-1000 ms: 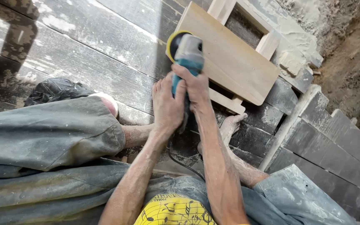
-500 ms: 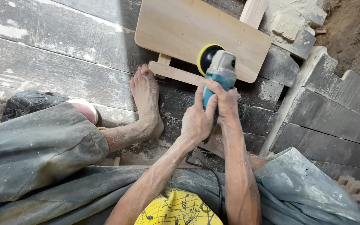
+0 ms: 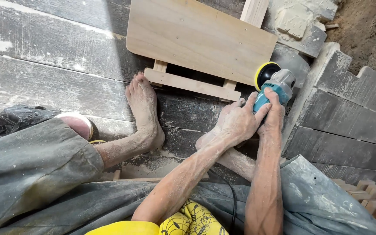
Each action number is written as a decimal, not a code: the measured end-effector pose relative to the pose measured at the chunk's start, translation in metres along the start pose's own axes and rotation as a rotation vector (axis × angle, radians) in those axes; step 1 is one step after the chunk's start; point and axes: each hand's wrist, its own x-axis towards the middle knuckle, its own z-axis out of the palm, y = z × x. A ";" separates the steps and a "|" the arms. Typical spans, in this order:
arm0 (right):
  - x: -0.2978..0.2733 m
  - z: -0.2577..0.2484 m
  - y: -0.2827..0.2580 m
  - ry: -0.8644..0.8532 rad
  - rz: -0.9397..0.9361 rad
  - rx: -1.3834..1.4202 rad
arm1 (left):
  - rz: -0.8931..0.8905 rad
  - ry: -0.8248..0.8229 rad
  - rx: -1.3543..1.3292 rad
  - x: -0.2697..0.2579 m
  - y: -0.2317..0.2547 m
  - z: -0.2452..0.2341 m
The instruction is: Sanding a wooden board using a power orbital sander and checking the surface finish by hand.
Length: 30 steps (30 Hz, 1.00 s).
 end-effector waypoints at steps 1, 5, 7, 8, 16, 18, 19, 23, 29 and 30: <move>-0.012 0.011 -0.002 -0.006 -0.007 -0.002 | 0.000 0.009 -0.001 -0.002 -0.001 -0.003; -0.069 0.079 -0.009 -0.114 0.003 -0.069 | -0.585 -0.048 -0.565 -0.035 -0.022 -0.055; -0.106 0.127 -0.006 -0.192 0.024 -0.094 | -0.646 0.045 -0.571 -0.067 -0.043 -0.094; -0.124 0.153 -0.003 -0.270 0.004 -0.095 | -0.686 0.176 -0.553 -0.081 -0.055 -0.111; -0.189 0.232 0.000 -0.608 0.027 -0.156 | -0.755 0.632 -0.693 -0.125 -0.113 -0.146; -0.170 0.214 -0.001 -0.533 0.033 -0.244 | -0.762 0.604 -0.618 -0.114 -0.095 -0.144; -0.158 0.203 -0.003 -0.528 0.034 -0.241 | -0.759 0.599 -0.617 -0.108 -0.091 -0.130; -0.120 0.141 -0.011 -0.408 0.003 -0.302 | -0.653 0.323 -0.570 -0.079 -0.043 -0.089; -0.044 0.053 -0.013 -0.173 0.016 -0.067 | -0.579 0.015 -0.554 -0.017 -0.005 -0.022; -0.037 0.046 -0.019 -0.121 0.015 -0.070 | -0.551 -0.017 -0.560 -0.009 -0.001 -0.013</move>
